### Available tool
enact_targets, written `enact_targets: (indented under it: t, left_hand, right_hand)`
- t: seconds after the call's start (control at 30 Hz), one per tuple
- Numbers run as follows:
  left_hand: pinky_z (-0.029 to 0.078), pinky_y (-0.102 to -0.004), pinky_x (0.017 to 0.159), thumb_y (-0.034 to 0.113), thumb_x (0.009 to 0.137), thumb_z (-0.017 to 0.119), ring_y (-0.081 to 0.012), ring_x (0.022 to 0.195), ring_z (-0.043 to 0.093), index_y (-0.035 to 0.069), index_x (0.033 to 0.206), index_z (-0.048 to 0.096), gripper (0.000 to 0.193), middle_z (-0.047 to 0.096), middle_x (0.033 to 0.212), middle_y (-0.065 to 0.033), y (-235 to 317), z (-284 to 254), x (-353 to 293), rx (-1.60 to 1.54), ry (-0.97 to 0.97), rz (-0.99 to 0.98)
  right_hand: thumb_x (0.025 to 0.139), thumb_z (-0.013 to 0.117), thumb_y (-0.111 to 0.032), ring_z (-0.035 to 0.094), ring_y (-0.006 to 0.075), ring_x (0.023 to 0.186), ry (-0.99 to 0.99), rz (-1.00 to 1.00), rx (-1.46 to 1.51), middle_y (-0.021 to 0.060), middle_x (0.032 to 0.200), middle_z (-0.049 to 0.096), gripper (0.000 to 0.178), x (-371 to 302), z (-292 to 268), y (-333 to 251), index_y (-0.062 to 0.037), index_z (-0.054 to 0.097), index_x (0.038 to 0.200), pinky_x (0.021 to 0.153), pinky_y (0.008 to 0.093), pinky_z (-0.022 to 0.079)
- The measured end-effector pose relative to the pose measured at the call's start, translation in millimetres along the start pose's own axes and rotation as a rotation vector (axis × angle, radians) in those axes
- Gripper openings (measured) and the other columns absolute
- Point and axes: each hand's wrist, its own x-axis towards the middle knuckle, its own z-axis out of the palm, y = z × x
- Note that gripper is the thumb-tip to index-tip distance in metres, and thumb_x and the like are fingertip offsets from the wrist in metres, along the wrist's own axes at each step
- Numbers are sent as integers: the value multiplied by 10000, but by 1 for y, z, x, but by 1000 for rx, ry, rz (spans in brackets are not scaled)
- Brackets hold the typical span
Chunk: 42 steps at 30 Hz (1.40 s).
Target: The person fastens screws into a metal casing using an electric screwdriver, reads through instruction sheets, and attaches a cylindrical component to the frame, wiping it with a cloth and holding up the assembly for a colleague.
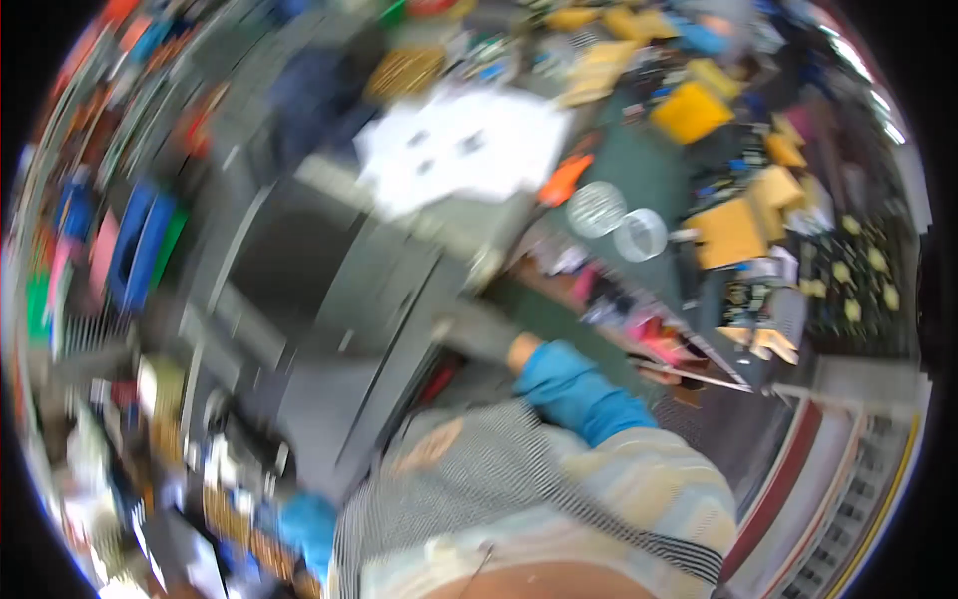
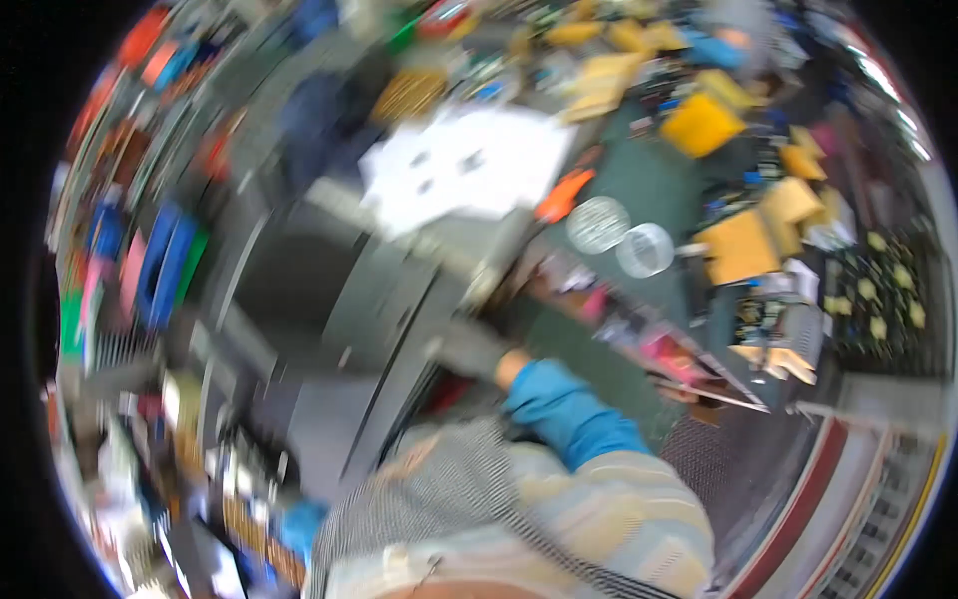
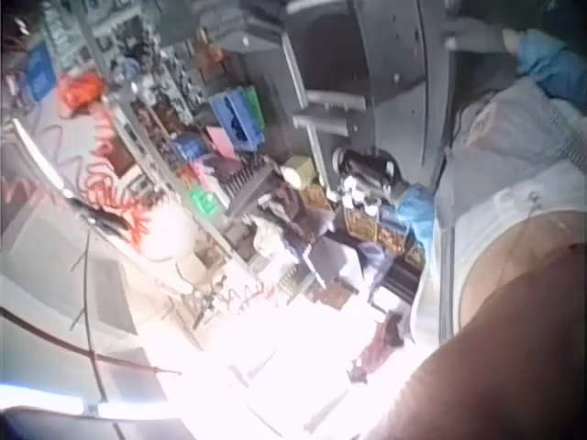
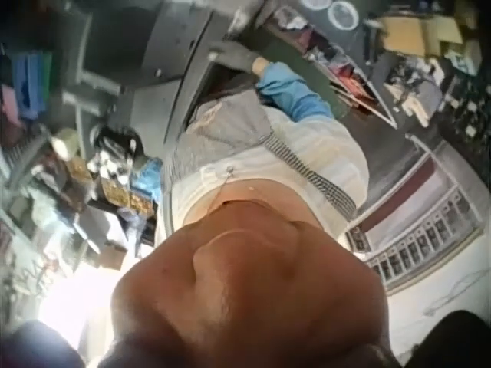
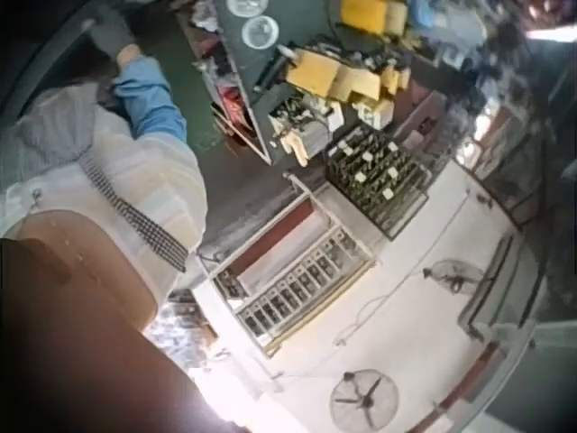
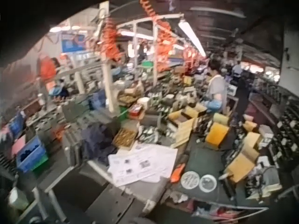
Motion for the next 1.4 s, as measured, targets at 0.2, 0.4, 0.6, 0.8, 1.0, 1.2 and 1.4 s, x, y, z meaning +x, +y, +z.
enact_targets:
  t: [0.2,0.4,0.6,0.8,1.0,1.2,1.4]
  left_hand:
    - [555,-417,970,474,997,594,-282,1157,627,33,1395,554,595,626,1335,-133,-155,26,258,-163,-269,-183]
    - [552,-413,972,466,1000,587,-277,1170,620,36,1408,547,594,619,1352,-130,-193,56,295,-173,-265,-179]
    - [550,-409,973,459,1004,580,-271,1182,614,39,1422,539,593,611,1368,-127,-151,66,259,-95,-159,-64]
    - [547,-405,975,452,1008,573,-266,1195,607,42,1435,532,593,604,1385,-124,-62,44,111,21,115,131]
    - [545,-401,976,444,1012,565,-261,1207,601,46,1449,524,593,597,1402,-121,14,35,-44,87,395,363]
    - [582,-287,804,420,1041,545,-179,1056,644,10,1483,463,609,610,1357,-127,68,16,-133,274,322,311]
    - [600,-421,916,321,999,667,-302,1087,651,-6,1499,392,658,528,1431,-214,52,40,-119,-78,290,317]
  right_hand:
    - [930,661,-312,693,324,1013,-585,229,85,196,1173,703,603,60,-13,-32,-53,525,1456,932,456,523]
    - [931,655,-250,707,270,867,-479,206,134,159,1035,713,430,47,-20,-8,-36,605,1301,831,437,536]
    - [929,652,-266,711,287,897,-449,133,90,165,1064,716,414,55,-1,10,-36,625,1272,855,440,537]
    - [859,665,-306,678,348,1109,-401,225,149,200,1178,715,434,48,-15,0,-59,689,1215,955,470,523]
    - [886,654,-308,682,391,1081,-293,108,-52,200,1180,713,448,41,4,3,-80,653,1272,952,464,530]
    - [932,647,-276,682,390,1067,-312,170,-7,201,1148,715,347,39,-2,-30,-57,667,1200,943,470,522]
    - [972,653,-314,679,276,1069,-111,-46,-4,148,1141,718,409,68,-26,-68,-25,650,1261,958,377,515]
